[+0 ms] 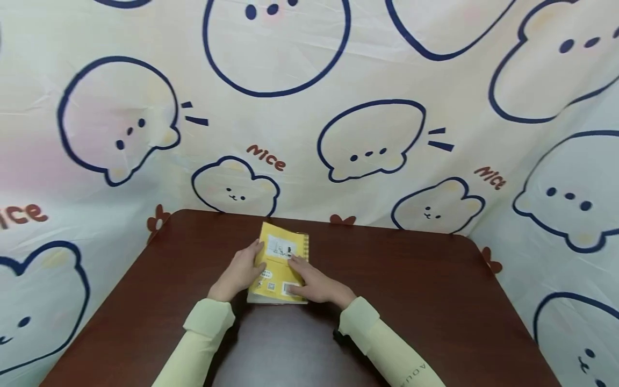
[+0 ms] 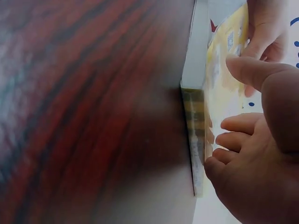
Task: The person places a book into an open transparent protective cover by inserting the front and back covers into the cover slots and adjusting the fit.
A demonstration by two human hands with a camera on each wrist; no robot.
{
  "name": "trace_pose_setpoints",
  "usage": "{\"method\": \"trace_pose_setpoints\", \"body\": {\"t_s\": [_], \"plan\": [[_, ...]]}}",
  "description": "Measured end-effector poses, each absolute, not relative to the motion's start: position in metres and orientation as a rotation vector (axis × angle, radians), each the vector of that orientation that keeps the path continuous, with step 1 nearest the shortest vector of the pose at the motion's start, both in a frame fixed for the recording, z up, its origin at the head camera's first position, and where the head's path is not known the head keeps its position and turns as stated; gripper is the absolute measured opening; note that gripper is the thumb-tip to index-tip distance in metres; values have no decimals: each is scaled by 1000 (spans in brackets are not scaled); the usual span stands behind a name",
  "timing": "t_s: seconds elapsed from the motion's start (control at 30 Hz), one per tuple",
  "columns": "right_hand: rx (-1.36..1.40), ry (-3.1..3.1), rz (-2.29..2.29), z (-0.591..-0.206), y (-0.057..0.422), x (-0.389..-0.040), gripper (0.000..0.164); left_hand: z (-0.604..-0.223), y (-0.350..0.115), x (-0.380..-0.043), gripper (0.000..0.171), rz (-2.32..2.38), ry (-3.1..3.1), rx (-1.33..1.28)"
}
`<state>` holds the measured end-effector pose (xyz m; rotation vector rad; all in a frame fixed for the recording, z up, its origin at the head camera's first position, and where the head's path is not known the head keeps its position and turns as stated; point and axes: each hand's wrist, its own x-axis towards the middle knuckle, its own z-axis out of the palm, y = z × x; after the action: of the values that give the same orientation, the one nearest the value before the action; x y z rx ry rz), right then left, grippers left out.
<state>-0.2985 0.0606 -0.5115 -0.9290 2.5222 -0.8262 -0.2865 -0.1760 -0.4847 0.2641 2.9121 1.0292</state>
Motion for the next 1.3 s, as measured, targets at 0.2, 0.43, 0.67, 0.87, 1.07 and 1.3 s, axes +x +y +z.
{"method": "trace_pose_setpoints", "body": {"t_s": [0.2,0.43,0.67,0.87,1.07,1.3], "plan": [[-919,2543,-791,-514,63,-296,78,-495,-172,-287,59,866,2902,328],[-937,2579,-665,-509,51,-294,83,-501,-176,-287,51,772,2840,412],[-853,2576,-650,-503,45,-291,83,-500,-174,-286,50,754,2815,437],[-844,2603,-646,-502,48,-287,84,-499,-165,-283,60,824,2806,421],[-797,2624,-668,-504,66,-283,84,-503,-147,-280,57,861,2827,483],[-766,2642,-706,-507,95,-276,84,-507,-119,-275,53,915,2831,548]]}}
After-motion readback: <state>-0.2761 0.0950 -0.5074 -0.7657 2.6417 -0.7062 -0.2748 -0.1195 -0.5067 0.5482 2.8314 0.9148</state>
